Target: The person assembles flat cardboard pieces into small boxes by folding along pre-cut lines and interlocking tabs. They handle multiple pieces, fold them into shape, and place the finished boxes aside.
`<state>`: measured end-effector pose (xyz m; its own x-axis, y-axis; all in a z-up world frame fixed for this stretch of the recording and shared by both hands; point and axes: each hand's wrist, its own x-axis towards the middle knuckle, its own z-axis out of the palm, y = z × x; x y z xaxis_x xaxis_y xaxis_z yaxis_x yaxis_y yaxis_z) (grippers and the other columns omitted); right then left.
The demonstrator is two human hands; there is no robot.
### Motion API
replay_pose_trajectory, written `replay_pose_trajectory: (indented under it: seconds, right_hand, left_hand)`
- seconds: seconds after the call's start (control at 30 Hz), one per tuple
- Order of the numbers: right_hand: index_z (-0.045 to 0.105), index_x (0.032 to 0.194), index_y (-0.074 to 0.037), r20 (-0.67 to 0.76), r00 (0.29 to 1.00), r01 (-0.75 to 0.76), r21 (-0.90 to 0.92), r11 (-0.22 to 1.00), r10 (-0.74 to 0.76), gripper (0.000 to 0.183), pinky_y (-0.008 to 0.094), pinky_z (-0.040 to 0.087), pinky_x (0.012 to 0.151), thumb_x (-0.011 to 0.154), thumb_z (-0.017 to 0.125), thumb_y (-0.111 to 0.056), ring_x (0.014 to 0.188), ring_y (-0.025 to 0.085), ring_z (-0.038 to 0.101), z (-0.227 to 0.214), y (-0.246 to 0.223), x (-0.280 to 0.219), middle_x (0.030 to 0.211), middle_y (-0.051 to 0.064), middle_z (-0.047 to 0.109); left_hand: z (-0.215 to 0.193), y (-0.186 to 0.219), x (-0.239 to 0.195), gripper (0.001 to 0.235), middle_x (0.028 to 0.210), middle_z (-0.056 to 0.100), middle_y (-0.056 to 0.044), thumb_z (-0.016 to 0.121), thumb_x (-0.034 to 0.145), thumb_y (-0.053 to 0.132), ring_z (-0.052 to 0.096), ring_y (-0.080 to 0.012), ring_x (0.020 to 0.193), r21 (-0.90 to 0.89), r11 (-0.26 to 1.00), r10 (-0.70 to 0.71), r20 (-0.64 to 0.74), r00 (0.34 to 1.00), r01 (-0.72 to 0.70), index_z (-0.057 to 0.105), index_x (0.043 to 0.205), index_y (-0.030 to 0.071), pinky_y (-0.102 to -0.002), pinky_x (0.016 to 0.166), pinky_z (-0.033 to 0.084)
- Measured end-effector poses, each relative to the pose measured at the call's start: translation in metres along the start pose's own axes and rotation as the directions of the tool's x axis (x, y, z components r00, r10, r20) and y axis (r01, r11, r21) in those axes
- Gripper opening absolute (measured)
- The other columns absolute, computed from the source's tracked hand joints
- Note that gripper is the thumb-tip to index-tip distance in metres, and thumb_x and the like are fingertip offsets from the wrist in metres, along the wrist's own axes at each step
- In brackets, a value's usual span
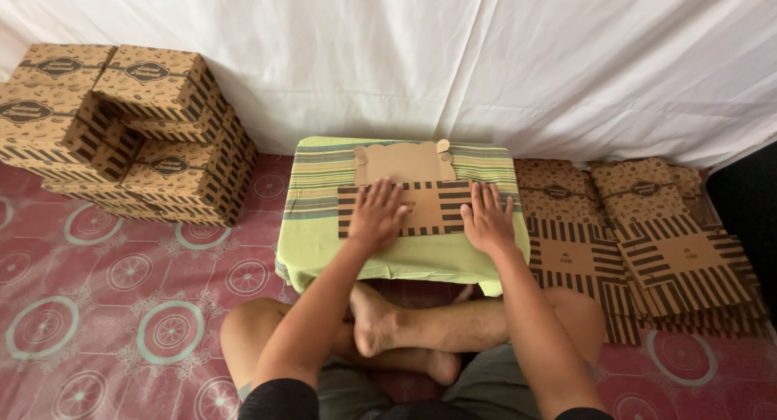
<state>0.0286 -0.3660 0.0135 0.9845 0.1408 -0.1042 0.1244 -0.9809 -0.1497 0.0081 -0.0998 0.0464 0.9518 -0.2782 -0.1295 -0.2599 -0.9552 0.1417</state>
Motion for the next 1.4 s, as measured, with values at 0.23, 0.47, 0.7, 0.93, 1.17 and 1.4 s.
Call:
replay_pose_trajectory:
  seconds: [0.23, 0.47, 0.7, 0.93, 1.17, 1.4]
  right_hand:
    - [0.017, 0.164, -0.008, 0.006, 0.999, -0.036, 0.047, 0.998, 0.036, 0.071, 0.066, 0.006, 0.123, 0.108, 0.014, -0.052, 0.158, 0.035, 0.01, -0.008, -0.012, 0.0, 0.169, 0.019, 0.017]
    - [0.035, 0.152, 0.005, -0.313, 0.931, 0.251, 0.178, 0.952, -0.187, 0.067, 0.064, 0.021, 0.118, 0.106, 0.033, -0.044, 0.144, 0.049, 0.031, -0.044, -0.148, 0.0, 0.149, 0.034, 0.037]
    - [0.014, 0.165, -0.013, 0.143, 0.897, 0.425, -0.024, 0.905, -0.418, 0.075, 0.057, -0.001, 0.127, 0.106, 0.009, -0.06, 0.158, 0.036, -0.002, -0.013, -0.191, 0.011, 0.171, 0.016, 0.006]
    - [0.02, 0.164, -0.021, 0.123, 0.944, 0.314, -0.049, 0.948, -0.306, 0.07, 0.058, 0.006, 0.126, 0.105, 0.012, -0.057, 0.157, 0.032, 0.008, -0.032, -0.152, 0.001, 0.17, 0.015, 0.017]
    - [0.019, 0.165, -0.015, 0.077, 0.981, 0.179, -0.029, 0.983, -0.176, 0.073, 0.06, 0.002, 0.124, 0.106, 0.009, -0.057, 0.158, 0.034, 0.004, -0.038, -0.089, -0.006, 0.171, 0.017, 0.012]
    - [0.016, 0.165, -0.009, 0.033, 0.998, 0.042, 0.056, 0.998, -0.044, 0.08, 0.06, 0.003, 0.125, 0.106, 0.018, -0.063, 0.157, 0.038, 0.007, -0.038, -0.05, -0.013, 0.171, 0.02, 0.009]
  left_hand:
    - [0.022, -0.083, -0.021, 0.065, 0.174, 0.011, -0.009, 0.009, 0.11, 0.052, 0.007, -0.0298, 0.16, 0.031, 0.987, -0.156, -0.008, 0.988, 0.156, 0.015, 0.167, 0.022, -0.053, 0.127, 0.007]
    - [0.028, -0.084, -0.019, 0.065, 0.174, 0.013, -0.007, 0.013, 0.109, 0.052, 0.009, -0.0299, 0.159, 0.005, 0.985, -0.173, -0.032, 0.984, 0.173, 0.019, 0.166, 0.022, -0.053, 0.127, 0.008]
    - [0.06, -0.1, -0.012, 0.062, 0.17, 0.023, -0.016, 0.024, 0.107, 0.054, 0.017, -0.0373, 0.157, 0.015, 0.985, -0.164, -0.208, 0.964, 0.171, 0.029, 0.164, 0.03, -0.051, 0.125, 0.017]
    - [0.056, -0.099, -0.012, 0.063, 0.171, 0.02, -0.014, 0.02, 0.107, 0.058, 0.015, -0.0357, 0.158, -0.02, 0.979, -0.201, -0.157, 0.967, 0.201, 0.028, 0.164, 0.032, -0.051, 0.126, 0.014]
    - [0.052, -0.097, -0.013, 0.064, 0.172, 0.019, -0.014, 0.019, 0.107, 0.059, 0.013, -0.0351, 0.159, -0.024, 0.981, -0.195, -0.145, 0.97, 0.194, 0.026, 0.164, 0.032, -0.052, 0.126, 0.014]
    - [0.041, -0.091, -0.019, 0.066, 0.172, 0.016, -0.012, 0.018, 0.107, 0.062, 0.01, -0.0329, 0.159, -0.063, 0.975, -0.217, -0.106, 0.97, 0.211, 0.025, 0.165, 0.031, -0.05, 0.128, 0.01]
